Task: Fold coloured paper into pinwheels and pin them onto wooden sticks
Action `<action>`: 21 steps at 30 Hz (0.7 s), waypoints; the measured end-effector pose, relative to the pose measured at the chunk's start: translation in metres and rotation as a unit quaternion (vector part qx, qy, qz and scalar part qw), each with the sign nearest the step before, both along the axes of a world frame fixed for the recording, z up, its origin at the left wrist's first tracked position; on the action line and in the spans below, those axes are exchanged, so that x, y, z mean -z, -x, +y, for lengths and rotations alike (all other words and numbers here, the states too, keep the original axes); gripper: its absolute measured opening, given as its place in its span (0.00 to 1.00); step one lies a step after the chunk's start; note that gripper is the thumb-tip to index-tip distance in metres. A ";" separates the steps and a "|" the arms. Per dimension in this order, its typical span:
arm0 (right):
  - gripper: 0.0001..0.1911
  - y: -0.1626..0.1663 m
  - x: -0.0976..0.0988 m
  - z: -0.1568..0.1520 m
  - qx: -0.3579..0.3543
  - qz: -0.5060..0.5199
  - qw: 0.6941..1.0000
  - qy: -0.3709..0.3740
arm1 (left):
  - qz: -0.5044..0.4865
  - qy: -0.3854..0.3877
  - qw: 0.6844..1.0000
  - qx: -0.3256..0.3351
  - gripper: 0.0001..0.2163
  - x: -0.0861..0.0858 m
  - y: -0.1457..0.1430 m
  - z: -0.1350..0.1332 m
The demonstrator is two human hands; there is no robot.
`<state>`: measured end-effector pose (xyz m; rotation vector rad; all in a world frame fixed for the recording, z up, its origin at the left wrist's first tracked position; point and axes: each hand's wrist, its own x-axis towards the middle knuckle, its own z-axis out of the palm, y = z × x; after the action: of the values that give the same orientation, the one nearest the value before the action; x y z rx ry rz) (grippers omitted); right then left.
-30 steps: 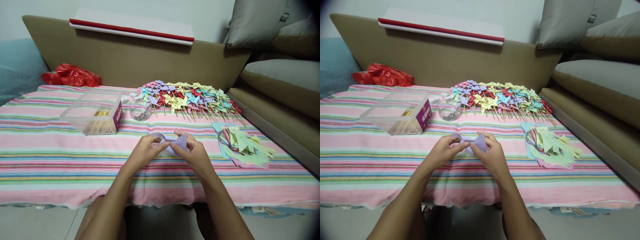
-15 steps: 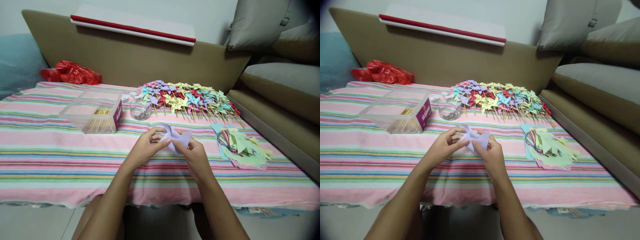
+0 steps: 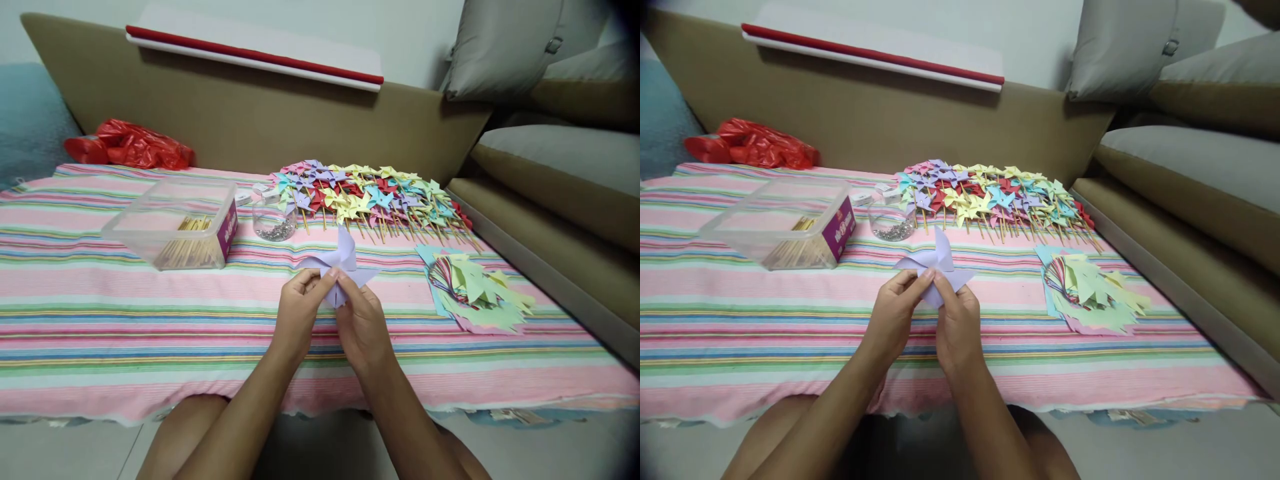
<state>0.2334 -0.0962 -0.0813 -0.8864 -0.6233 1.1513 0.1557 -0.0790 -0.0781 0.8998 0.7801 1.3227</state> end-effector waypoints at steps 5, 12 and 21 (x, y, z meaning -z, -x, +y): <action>0.13 -0.001 -0.003 -0.002 -0.027 -0.033 0.999 -0.010 | -0.026 0.022 0.999 -0.016 0.14 -0.002 0.005 0.003; 0.25 -0.026 0.003 -0.008 0.098 -0.333 0.932 -0.105 | -0.091 0.054 0.993 -0.061 0.13 -0.004 0.016 0.014; 0.05 -0.038 -0.008 -0.016 0.119 -0.638 0.728 -0.221 | -0.051 0.054 0.997 -0.026 0.15 -0.002 0.019 0.011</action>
<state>0.2714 -0.1126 -0.0733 -1.2126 -1.7541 -0.0551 0.1372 -0.0684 -0.0762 0.7255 0.7914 1.3486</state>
